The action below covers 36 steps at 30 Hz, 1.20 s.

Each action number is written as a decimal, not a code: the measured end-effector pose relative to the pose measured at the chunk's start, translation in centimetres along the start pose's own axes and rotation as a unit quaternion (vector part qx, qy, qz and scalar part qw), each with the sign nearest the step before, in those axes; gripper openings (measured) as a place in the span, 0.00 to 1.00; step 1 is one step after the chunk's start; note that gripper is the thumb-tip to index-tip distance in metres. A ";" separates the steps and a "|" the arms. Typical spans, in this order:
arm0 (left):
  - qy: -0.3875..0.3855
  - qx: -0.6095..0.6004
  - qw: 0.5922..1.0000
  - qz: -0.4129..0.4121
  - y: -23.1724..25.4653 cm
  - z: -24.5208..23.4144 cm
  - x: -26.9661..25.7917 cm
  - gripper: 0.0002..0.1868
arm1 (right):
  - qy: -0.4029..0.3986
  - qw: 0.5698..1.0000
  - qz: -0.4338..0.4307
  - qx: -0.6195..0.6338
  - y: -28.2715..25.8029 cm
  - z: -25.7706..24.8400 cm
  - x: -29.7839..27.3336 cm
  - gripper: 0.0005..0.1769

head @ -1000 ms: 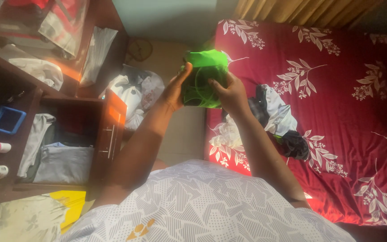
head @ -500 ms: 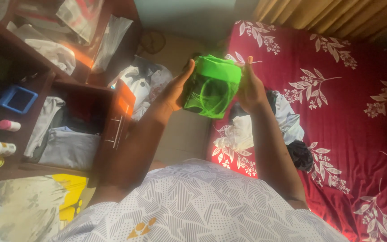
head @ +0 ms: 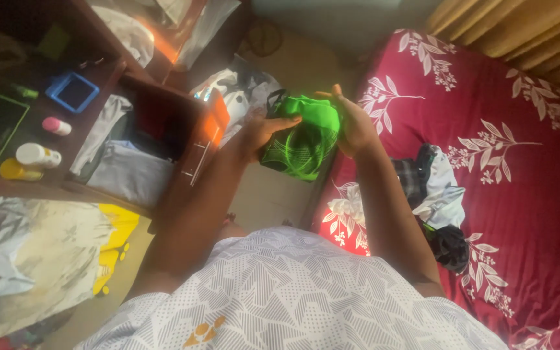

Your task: The person folds a light gray t-shirt on a bed, then places it into a dresser drawer. They repeat the process with a dark blue garment and a green garment, folding each and placing them into the same drawer.

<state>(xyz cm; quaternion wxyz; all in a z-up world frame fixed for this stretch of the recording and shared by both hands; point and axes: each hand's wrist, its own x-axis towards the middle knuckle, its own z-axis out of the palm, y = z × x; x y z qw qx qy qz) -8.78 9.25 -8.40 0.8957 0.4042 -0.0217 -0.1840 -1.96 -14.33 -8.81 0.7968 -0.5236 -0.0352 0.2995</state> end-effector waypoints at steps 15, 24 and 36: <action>0.067 0.114 0.990 -0.044 3.7 -6.3 -5.3 0.56 | -0.151 0.909 0.099 -0.375 -1.5 11.2 6.6 0.36; 0.085 -0.104 0.991 0.013 5.3 -12.0 -9.9 0.48 | -0.238 0.957 0.161 0.043 4.9 14.1 8.3 0.45; 0.295 0.113 0.945 -0.080 4.8 -22.3 -14.5 0.31 | -0.135 0.966 0.174 -0.136 17.5 17.0 13.5 0.35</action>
